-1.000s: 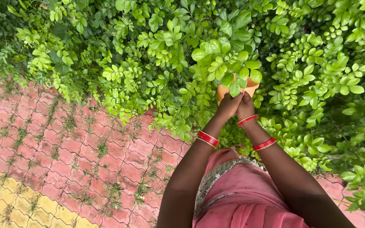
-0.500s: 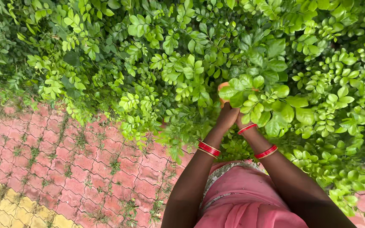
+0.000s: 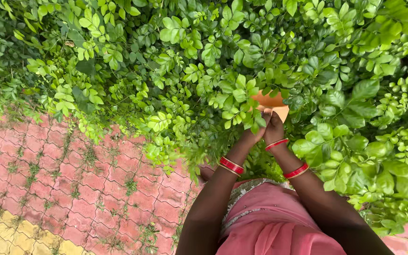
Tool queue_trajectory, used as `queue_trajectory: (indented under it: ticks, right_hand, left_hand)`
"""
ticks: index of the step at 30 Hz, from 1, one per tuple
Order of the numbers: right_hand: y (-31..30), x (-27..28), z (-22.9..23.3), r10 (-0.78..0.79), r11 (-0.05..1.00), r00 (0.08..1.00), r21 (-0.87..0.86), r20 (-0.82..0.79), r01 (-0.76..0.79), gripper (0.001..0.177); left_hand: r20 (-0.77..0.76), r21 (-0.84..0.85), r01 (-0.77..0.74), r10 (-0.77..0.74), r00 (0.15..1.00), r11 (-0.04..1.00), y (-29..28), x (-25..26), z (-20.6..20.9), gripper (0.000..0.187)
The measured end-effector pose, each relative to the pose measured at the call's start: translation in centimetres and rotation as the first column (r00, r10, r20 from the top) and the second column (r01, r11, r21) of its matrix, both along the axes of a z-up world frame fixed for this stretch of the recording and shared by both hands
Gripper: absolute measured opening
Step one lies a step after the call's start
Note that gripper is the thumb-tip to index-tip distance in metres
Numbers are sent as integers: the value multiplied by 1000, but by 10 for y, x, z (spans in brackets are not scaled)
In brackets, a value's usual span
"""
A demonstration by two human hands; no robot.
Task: The person picks green leaves from a bush by hand and puts them into a small orange container.
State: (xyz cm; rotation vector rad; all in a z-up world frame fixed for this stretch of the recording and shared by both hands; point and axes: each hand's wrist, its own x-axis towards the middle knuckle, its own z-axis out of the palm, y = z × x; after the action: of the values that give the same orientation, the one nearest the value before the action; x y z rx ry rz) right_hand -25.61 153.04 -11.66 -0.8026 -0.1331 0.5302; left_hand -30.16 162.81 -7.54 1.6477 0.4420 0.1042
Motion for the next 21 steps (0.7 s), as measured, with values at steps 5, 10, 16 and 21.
queue_trajectory:
  ticks: [5, 10, 16, 21]
  right_hand:
    - [51, 4, -1, -17, 839, 929, -501, 368, 214, 26]
    - [117, -39, 32, 40, 702, 876, -638, 480, 317, 22]
    - [200, -89, 47, -67, 859, 975, -484, 214, 165, 10]
    - [253, -119, 36, -55, 869, 975, -471, 215, 153, 11]
  left_hand:
    - [313, 96, 33, -62, 948, 995, 47, -2, -9, 59]
    - [-164, -43, 85, -91, 982, 995, 125, -27, 40, 74]
    - [-349, 73, 48, -19, 937, 996, 199, -68, 48, 94]
    - [-350, 50, 30, -10, 937, 998, 253, -99, 28, 91]
